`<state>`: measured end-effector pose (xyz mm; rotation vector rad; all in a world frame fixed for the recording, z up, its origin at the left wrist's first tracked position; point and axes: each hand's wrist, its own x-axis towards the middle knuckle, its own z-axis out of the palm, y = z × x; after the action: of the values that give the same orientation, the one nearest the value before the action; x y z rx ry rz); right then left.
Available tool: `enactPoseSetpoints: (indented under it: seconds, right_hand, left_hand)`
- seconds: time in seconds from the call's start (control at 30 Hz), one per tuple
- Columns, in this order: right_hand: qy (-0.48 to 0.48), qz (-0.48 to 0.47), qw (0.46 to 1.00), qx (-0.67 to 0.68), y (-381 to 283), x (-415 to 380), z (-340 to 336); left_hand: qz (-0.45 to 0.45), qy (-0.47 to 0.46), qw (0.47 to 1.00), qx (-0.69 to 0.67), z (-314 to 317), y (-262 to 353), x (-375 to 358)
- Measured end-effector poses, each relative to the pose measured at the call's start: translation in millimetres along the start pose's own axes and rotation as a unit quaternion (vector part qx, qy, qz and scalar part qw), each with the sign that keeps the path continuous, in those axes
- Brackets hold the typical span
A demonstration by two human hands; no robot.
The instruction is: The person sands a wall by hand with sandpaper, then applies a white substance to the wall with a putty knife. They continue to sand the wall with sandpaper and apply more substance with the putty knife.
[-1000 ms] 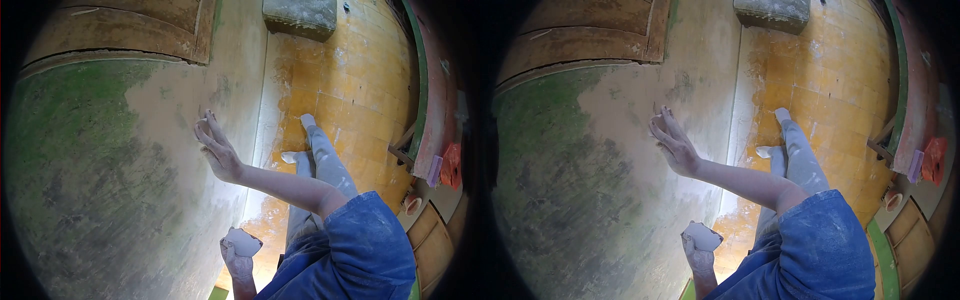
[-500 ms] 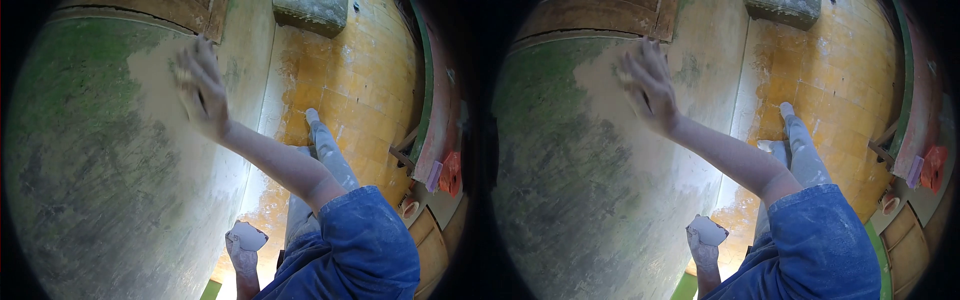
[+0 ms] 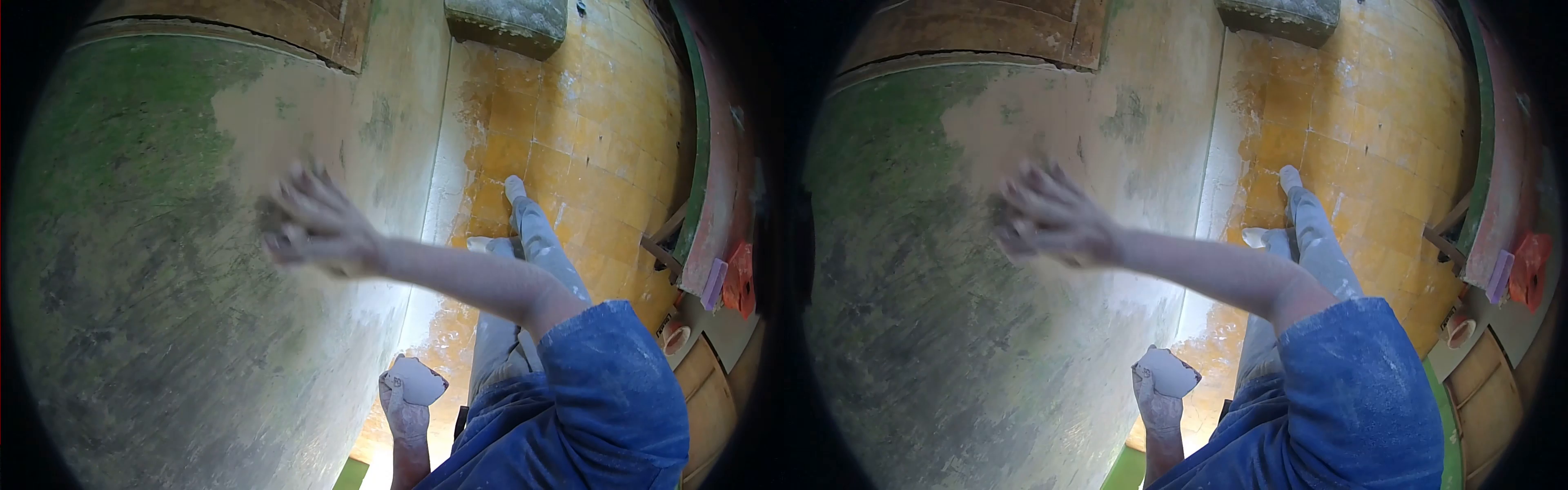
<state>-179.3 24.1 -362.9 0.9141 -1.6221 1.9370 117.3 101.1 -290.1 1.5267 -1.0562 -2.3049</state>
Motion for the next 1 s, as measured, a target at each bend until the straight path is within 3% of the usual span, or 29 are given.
enactPoseSetpoints:
  seconds: [0.03,0.2,0.27,0.3,0.33,0.43,0.5,0.57,0.67,0.7,0.8,0.83,0.9,0.97,1.0]
  right_hand:
    - [0.035,-0.025,0.999,-0.023,13,20,0]
    - [0.094,0.12,0.988,0.017,19,46,-6]
    - [0.051,0.089,0.994,0.028,-8,17,2]
    - [-0.06,0.07,0.996,0.004,-34,-32,-2]
    - [-0.079,0.048,0.995,0.031,-34,-63,1]
    - [-0.124,-0.031,0.992,0.001,-6,-64,-16]
    - [-0.061,-0.025,0.998,-0.022,27,-33,-19]
    - [-0.05,0.008,0.999,-0.008,26,-21,-22]
    - [0.002,0.175,0.982,0.074,6,-25,-18]
    - [-0.002,0.174,0.982,0.075,-2,-34,-14]
    - [-0.069,0.045,0.997,0.01,-15,-68,3]
    - [-0.068,0.044,0.997,0.012,-8,-66,4]
    - [-0.09,-0.067,0.991,-0.076,24,-52,1]
    - [-0.083,-0.052,0.994,-0.055,38,-39,-8]
    - [-0.061,0.021,0.997,-0.032,32,-20,-15]
  left_hand:
    - [0.002,-0.005,1.0,-0.005,0,0,-1]
    - [0.007,0.035,0.999,-0.005,-1,-2,-1]
    - [0.005,0.048,0.998,0.034,3,-1,-1]
    - [0.008,0.046,0.998,0.036,1,-1,0]
    - [0.015,0.05,0.998,0.027,0,-3,-1]
    - [0.032,0.03,0.999,0.022,-5,-5,-2]
    - [0.037,0.008,0.999,0.024,-8,-6,-4]
    - [0.024,0.054,0.998,0.024,-8,-8,-5]
    - [0.012,0.047,0.999,0.002,-7,-9,-6]
    - [0.013,0.048,0.999,-0.002,-8,-11,-7]
    - [0.023,0.053,0.998,0.011,-14,-12,-3]
    - [0.033,0.057,0.998,0.016,-14,-13,-4]
    - [0.044,0.064,0.997,0.018,-18,-16,-6]
    - [0.018,0.07,0.997,-0.005,-23,-20,-6]
    - [0.017,0.07,0.997,-0.006,-23,-20,-7]
